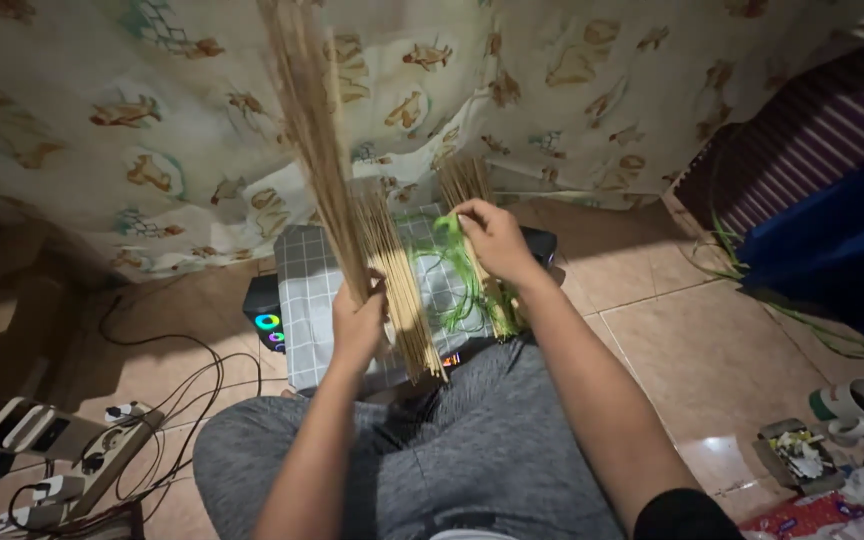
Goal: Gathering thin wooden sticks into bundles and securing them with green plastic ties.
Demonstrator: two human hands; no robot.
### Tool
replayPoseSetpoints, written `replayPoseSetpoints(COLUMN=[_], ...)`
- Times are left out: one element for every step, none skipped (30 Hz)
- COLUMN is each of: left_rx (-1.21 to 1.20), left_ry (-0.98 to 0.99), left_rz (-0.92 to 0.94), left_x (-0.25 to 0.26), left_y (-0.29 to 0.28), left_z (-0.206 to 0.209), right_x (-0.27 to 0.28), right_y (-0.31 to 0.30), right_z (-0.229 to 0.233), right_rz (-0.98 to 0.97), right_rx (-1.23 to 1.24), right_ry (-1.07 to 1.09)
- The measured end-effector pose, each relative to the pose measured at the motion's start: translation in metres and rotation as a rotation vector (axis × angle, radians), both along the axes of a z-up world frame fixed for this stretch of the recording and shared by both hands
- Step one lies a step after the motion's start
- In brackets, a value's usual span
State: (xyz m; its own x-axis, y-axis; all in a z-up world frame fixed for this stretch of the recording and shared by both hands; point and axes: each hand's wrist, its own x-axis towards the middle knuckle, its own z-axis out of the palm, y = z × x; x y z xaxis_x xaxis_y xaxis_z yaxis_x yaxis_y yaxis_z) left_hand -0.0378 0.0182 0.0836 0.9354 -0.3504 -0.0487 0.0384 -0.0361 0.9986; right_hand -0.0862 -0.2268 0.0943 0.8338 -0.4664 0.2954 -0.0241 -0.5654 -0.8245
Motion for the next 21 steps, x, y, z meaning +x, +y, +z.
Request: replayPoseSetpoints(left_rx=[-0.004, -0.008, -0.012, -0.032, -0.052, -0.052, -0.073, -0.096, -0.098, -0.06, -0.022, -0.023, -0.087, -0.146, -0.142, -0.315, -0.489, -0.491, -0.561, -0.627, -0.626], left_ry=[-0.019, -0.041, -0.05, -0.085, -0.121, -0.123, -0.12, -0.119, -0.124, -0.13, -0.135, -0.138, -0.078, -0.013, -0.009, 0.05, 0.109, 0.102, 0.187, 0.272, 0.266], left_rz=[-0.007, -0.013, -0.012, -0.068, -0.123, -0.12, -0.147, -0.175, -0.173, -0.154, -0.135, -0.137, -0.132, -0.125, -0.124, -0.14, -0.154, -0.161, -0.133, -0.1, -0.102], left_x=[-0.008, -0.016, -0.016, -0.018, -0.021, -0.019, -0.017, -0.014, -0.01, -0.007, -0.004, 0.003, 0.01, 0.015, 0.008, 0.001, -0.007, 0.002, 0.01, 0.018, 0.022], left_y=[-0.001, -0.002, -0.005, -0.007, -0.009, -0.018, -0.026, -0.034, -0.034, -0.037, -0.04, -0.042, -0.044, -0.045, -0.042, -0.039, -0.037, -0.038, -0.038, -0.037, -0.03], left_z=[0.019, 0.038, 0.049, 0.057, 0.066, 0.071, 0.076, 0.081, 0.078, 0.075, 0.071, 0.065, 0.058, 0.05, 0.065, 0.08, 0.096, 0.092, 0.089, 0.086, 0.087], right_x=[-0.001, -0.002, 0.002, 0.003, 0.003, 0.001, -0.002, -0.004, -0.007, -0.01, -0.014, -0.014, -0.014, -0.015, -0.021, -0.027, -0.034, -0.033, -0.033, -0.032, -0.034], right_y=[0.003, 0.007, 0.006, 0.007, 0.008, 0.015, 0.023, 0.031, 0.034, 0.036, 0.038, 0.034, 0.031, 0.03, 0.034, 0.038, 0.042, 0.041, 0.04, 0.041, 0.039], right_z=[0.006, 0.012, 0.015, 0.014, 0.013, 0.022, 0.031, 0.041, 0.047, 0.052, 0.057, 0.058, 0.059, 0.057, 0.067, 0.077, 0.087, 0.094, 0.1, 0.106, 0.109], right_rz=[0.038, 0.078, 0.079, 0.115, 0.151, 0.154, 0.227, 0.299, 0.302, 0.29, 0.279, 0.277, 0.288, 0.301, 0.301, 0.345, 0.389, 0.384, 0.375, 0.371, 0.37], right_rx=[0.05, 0.099, 0.094, 0.086, 0.078, 0.077, 0.065, 0.05, 0.047, 0.001, -0.045, -0.046, -0.084, -0.115, -0.11, -0.098, -0.086, -0.091, -0.119, -0.144, -0.145], right_ry=[-0.059, -0.121, -0.13, -0.107, -0.085, -0.087, -0.108, -0.132, -0.136, -0.136, -0.135, -0.137, -0.137, -0.132, -0.129, -0.059, 0.011, 0.003, 0.024, 0.046, 0.039])
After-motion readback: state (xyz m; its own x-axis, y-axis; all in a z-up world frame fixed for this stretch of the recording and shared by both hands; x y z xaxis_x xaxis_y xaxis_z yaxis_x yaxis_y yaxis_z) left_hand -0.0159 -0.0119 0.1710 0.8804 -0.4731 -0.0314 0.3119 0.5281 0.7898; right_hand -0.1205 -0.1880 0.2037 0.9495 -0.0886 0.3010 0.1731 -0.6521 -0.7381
